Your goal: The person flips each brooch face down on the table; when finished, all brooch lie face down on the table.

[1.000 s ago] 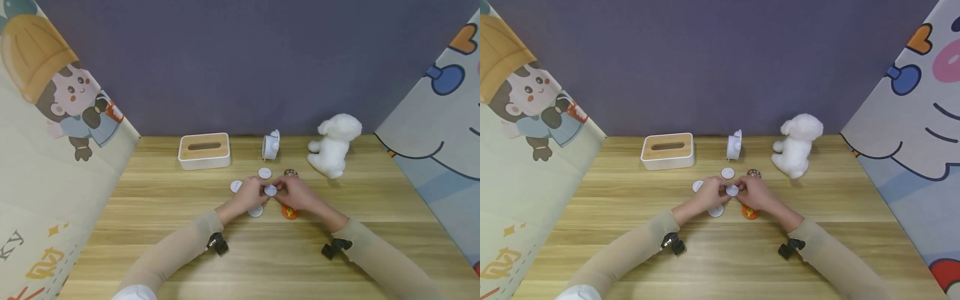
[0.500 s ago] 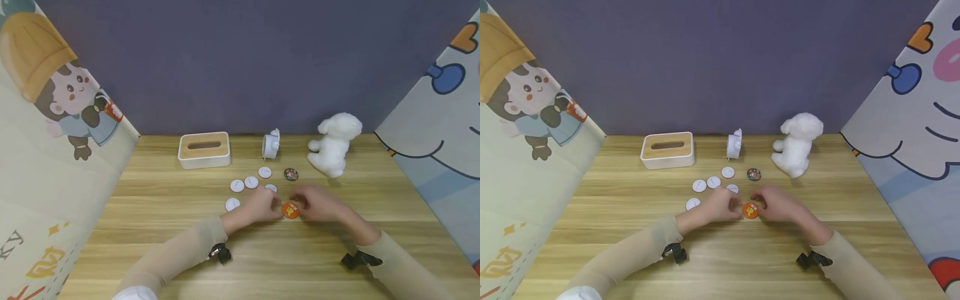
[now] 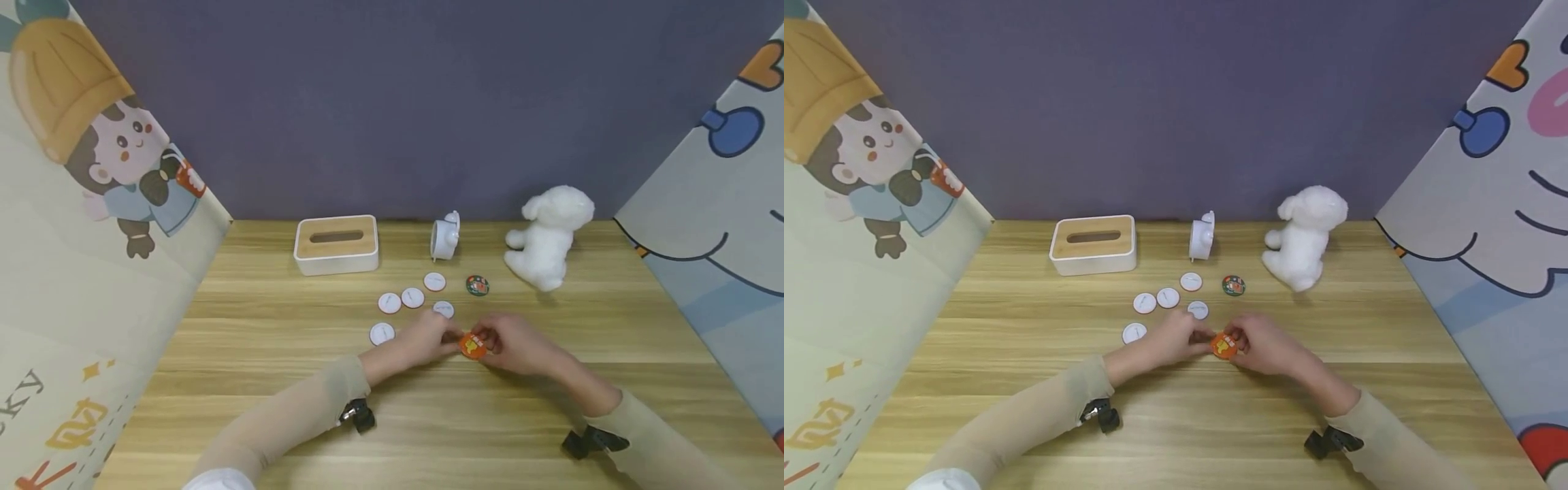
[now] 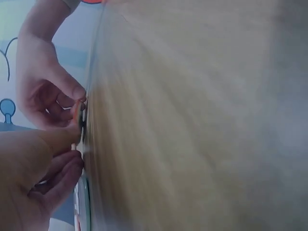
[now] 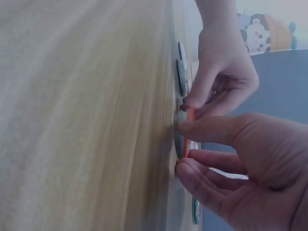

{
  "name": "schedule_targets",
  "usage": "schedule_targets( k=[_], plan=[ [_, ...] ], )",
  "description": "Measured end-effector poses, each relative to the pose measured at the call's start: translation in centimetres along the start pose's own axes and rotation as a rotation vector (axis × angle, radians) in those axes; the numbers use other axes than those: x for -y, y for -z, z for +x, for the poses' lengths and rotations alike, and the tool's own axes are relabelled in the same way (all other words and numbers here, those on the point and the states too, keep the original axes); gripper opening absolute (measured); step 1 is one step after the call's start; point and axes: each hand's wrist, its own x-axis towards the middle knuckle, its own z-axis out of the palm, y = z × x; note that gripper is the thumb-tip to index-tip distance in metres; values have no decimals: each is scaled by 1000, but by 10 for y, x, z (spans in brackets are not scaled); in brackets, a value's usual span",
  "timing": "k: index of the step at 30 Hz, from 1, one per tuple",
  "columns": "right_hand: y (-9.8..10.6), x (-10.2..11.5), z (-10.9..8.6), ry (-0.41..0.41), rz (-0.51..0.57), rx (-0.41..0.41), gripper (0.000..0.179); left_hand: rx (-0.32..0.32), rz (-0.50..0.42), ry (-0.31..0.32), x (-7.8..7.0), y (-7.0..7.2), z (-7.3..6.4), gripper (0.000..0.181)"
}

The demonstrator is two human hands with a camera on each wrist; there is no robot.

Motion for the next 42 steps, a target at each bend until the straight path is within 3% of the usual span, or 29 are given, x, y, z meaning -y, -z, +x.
schedule_targets(
  k=[3,9,13,17,25,31,34,42],
  plan=[
    [0,-1,0,-27,49,-11,24,-51,-47,20,3,1,-2,18],
    [-5,-1,1,-45,116,-74,23,-216,-140,4,5,6,-2,18],
    [-5,0,4,-68,148,-161,21,-274,-215,38,5,14,-1,21],
    [-1,2,6,-74,192,-253,18,-294,-229,57,5,18,-1,28],
    [2,2,10,-46,290,-297,32,-253,-170,88,3,17,-4,58],
    [2,1,13,-48,345,-261,35,-244,-176,115,5,15,-3,53],
    [2,-2,13,-58,347,-212,37,-210,-166,131,5,13,-4,50],
    [1,-11,12,-72,241,-117,36,-121,-122,126,8,5,-2,43]
  ],
)
